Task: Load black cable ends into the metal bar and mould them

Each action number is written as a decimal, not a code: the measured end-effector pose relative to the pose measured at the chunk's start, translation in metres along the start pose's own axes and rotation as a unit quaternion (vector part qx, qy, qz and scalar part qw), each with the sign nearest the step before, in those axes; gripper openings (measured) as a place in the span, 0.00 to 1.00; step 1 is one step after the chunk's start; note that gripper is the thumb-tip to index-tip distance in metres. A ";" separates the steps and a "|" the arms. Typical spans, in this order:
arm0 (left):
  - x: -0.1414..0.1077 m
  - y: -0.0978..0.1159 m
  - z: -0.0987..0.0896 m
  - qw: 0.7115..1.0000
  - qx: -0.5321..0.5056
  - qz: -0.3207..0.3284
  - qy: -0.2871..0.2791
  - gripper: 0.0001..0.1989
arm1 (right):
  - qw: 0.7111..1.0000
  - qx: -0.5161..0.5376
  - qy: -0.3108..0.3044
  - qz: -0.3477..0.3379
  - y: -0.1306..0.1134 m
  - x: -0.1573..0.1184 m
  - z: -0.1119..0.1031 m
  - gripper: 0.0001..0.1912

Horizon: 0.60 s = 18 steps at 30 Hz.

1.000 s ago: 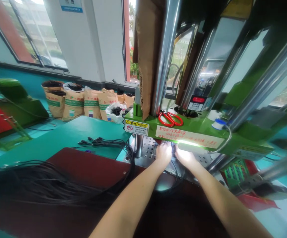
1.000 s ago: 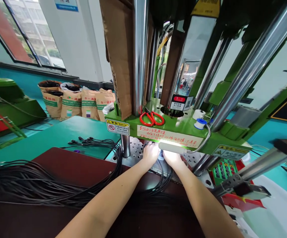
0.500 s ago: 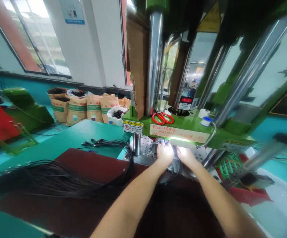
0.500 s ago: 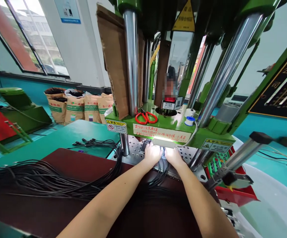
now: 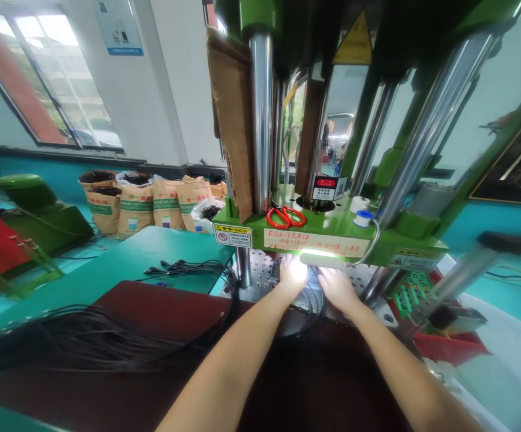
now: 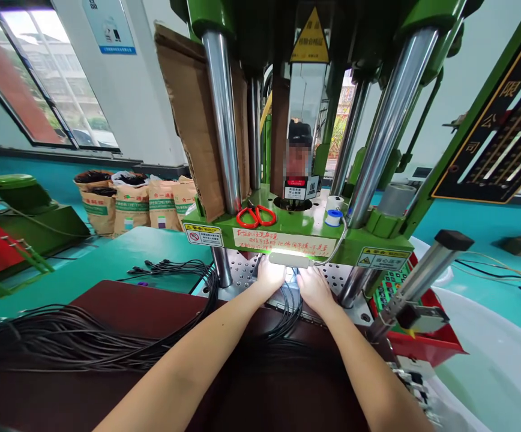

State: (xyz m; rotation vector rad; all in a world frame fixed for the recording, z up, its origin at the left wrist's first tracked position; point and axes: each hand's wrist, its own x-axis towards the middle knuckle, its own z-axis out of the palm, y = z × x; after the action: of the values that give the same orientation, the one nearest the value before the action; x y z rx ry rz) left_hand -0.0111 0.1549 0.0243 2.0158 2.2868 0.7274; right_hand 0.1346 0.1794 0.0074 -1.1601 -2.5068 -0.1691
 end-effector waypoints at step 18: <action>0.007 -0.026 0.001 0.975 -0.029 0.213 -0.061 0.20 | 0.996 -0.030 -0.084 0.022 0.003 0.019 0.006 0.21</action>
State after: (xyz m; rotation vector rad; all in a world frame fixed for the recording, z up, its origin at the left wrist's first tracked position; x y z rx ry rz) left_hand -0.0364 0.1603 0.0160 2.4740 1.7631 0.6487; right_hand 0.1238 0.1966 0.0092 -1.3035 -2.6346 -0.1409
